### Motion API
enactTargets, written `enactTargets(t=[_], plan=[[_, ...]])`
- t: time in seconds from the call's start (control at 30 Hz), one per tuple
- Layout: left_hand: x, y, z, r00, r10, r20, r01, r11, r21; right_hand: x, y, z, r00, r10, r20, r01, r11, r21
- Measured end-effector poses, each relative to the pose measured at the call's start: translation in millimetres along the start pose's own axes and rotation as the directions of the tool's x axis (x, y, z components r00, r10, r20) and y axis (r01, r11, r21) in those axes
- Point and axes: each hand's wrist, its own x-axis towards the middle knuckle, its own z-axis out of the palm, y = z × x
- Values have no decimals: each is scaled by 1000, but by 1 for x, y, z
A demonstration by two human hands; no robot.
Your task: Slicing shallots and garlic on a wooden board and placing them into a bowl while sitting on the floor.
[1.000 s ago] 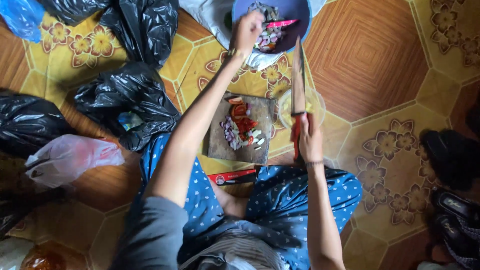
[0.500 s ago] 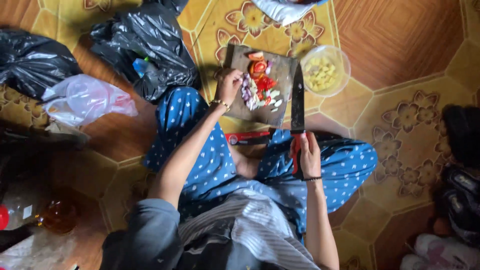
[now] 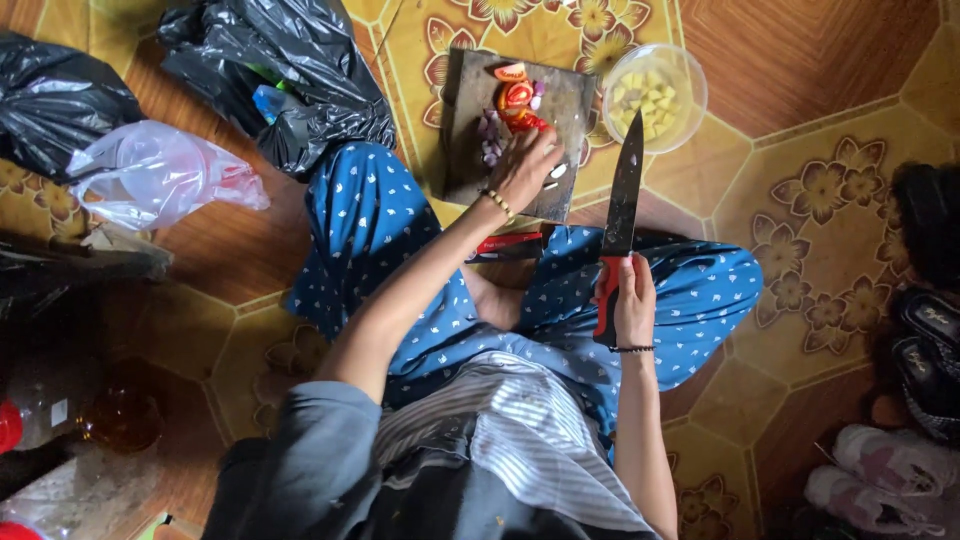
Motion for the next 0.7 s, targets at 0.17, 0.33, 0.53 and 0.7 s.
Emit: enactTargets(t=[0.17, 0.33, 0.53, 0.7], plan=[[78, 18, -41, 829, -557, -52, 520, 801, -297, -9, -14, -3, 1000, -4, -18, 4, 1000, -16], [117, -53, 17, 788, -614, 51, 611, 789, 62, -6, -15, -3, 999, 33, -11, -33, 999, -20], [128, -70, 40, 851, -500, 160, 473, 863, 180, -5, -13, 3, 998, 66, -6, -66, 998, 21], [114, -26, -60, 819, -565, 100, 542, 705, -458, -2, -7, 12, 999, 33, 37, -31, 998, -63]])
